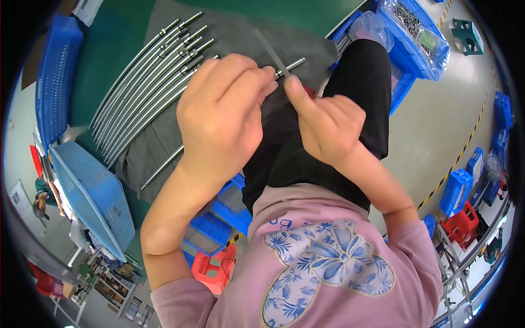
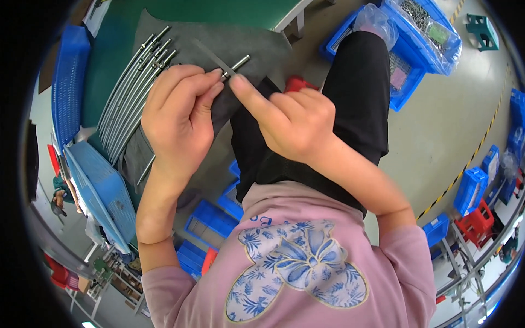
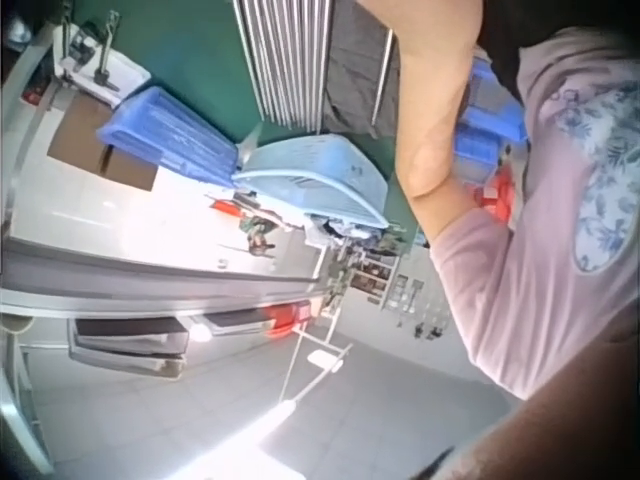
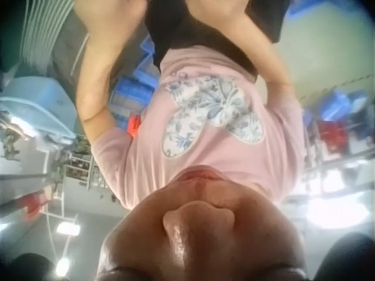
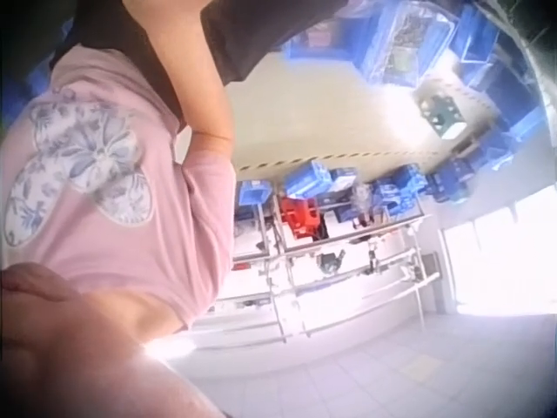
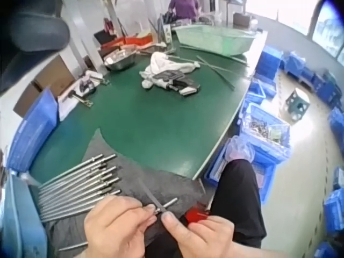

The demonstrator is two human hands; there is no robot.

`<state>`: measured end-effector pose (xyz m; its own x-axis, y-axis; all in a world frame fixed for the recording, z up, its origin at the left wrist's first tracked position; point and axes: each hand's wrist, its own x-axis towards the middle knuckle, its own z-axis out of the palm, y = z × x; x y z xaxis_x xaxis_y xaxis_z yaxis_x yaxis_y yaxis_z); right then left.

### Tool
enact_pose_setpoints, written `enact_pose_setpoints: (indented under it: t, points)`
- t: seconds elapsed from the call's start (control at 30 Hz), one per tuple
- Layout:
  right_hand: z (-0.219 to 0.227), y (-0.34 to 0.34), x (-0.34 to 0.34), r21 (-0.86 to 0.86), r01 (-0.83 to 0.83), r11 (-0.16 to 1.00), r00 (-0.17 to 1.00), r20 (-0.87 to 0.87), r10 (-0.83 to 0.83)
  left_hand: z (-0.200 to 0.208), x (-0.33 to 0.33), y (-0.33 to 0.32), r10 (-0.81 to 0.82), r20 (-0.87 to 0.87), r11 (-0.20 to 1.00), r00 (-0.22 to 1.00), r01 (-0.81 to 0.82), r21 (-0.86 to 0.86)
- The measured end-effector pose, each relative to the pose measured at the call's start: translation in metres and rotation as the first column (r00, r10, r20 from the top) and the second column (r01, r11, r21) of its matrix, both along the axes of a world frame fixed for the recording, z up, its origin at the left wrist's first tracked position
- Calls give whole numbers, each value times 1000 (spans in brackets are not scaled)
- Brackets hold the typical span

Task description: Inspecting metal rods by measuring them with a digital micrometer and using a hand file to deburr or smooth the ends.

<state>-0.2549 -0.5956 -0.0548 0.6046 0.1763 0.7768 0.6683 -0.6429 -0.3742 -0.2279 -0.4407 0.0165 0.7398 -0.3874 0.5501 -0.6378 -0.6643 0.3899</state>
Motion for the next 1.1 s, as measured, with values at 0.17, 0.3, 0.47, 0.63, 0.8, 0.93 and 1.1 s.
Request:
enact_pose_setpoints:
  t: [0.17, 0.3, 0.47, 0.63, 0.8, 0.93, 1.1]
  points:
    - [-6, -22, -22, -136, -133, 982, 969, -228, 100, 0, 0, -3, -9, -38, 1000, 999, 8, -24]
    - [4, -8, -7, -53, -101, 994, 993, -67, 97, 4, -4, 0, -5, -68, 1000, 998, 3, -23]
    - [-17, -53, -43, -177, -186, 966, 975, -156, 159, 4, -5, 2, 15, -127, 999, 992, -19, -30]
    - [5, -58, -23, -32, 14, 999, 989, -144, -19, 6, -3, 3, 17, -136, 1000, 990, -20, -22]
    - [15, -21, 8, 421, 193, 886, 920, -392, -14, 2, -2, 3, 6, -135, 999, 991, -12, -46]
    - [16, 9, 14, 832, 252, 494, 871, -417, 259, 5, -4, -1, 20, -159, 997, 987, -31, -71]
    - [28, 14, 18, 557, -36, 829, 972, -172, 157, 1, -6, -2, 35, -127, 996, 991, -45, -76]
